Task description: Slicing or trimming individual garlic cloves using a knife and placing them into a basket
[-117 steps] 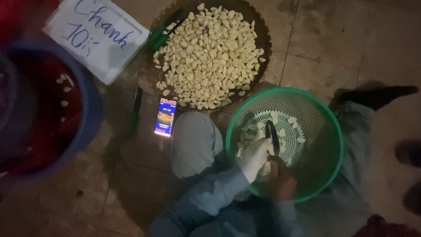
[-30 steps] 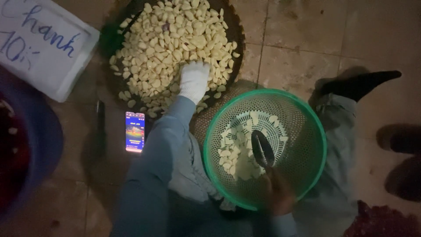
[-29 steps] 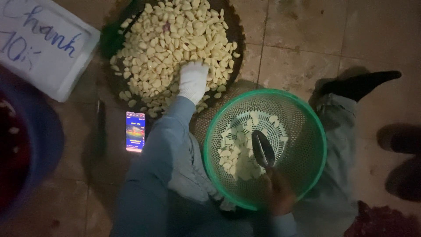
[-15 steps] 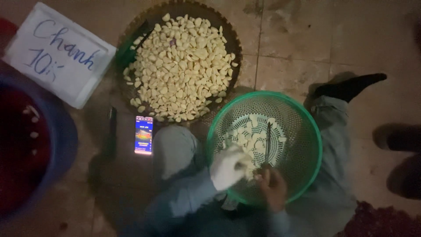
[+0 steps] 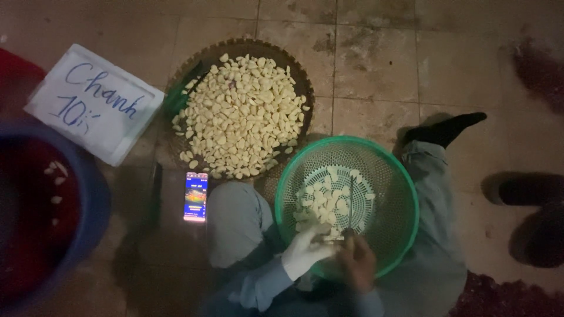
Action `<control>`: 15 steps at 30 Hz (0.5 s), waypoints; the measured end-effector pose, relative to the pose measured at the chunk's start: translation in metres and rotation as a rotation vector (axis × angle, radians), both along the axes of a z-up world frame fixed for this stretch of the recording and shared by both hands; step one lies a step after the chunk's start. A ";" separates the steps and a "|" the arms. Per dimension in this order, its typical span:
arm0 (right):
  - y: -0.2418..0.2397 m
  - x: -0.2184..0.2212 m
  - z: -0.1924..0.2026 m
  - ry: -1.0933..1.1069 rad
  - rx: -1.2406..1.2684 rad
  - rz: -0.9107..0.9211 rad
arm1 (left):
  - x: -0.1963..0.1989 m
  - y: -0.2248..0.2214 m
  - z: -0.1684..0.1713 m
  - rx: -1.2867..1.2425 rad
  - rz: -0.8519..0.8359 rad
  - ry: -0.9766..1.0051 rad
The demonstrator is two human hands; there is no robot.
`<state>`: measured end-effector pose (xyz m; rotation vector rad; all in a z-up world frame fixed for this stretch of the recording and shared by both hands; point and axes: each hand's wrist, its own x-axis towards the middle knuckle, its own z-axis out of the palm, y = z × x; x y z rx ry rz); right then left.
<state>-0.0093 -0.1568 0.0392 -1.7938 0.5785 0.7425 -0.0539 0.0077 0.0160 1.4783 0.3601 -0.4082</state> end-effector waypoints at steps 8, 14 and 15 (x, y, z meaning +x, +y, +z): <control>0.017 -0.025 0.001 -0.358 -0.276 0.208 | -0.011 -0.033 -0.035 -0.633 0.492 0.282; -0.037 -0.039 -0.064 -0.674 -0.402 0.431 | 0.009 -0.027 -0.105 -1.250 0.740 0.305; -0.041 -0.043 -0.069 -0.670 -0.397 0.441 | 0.009 -0.020 -0.093 -1.250 0.753 0.304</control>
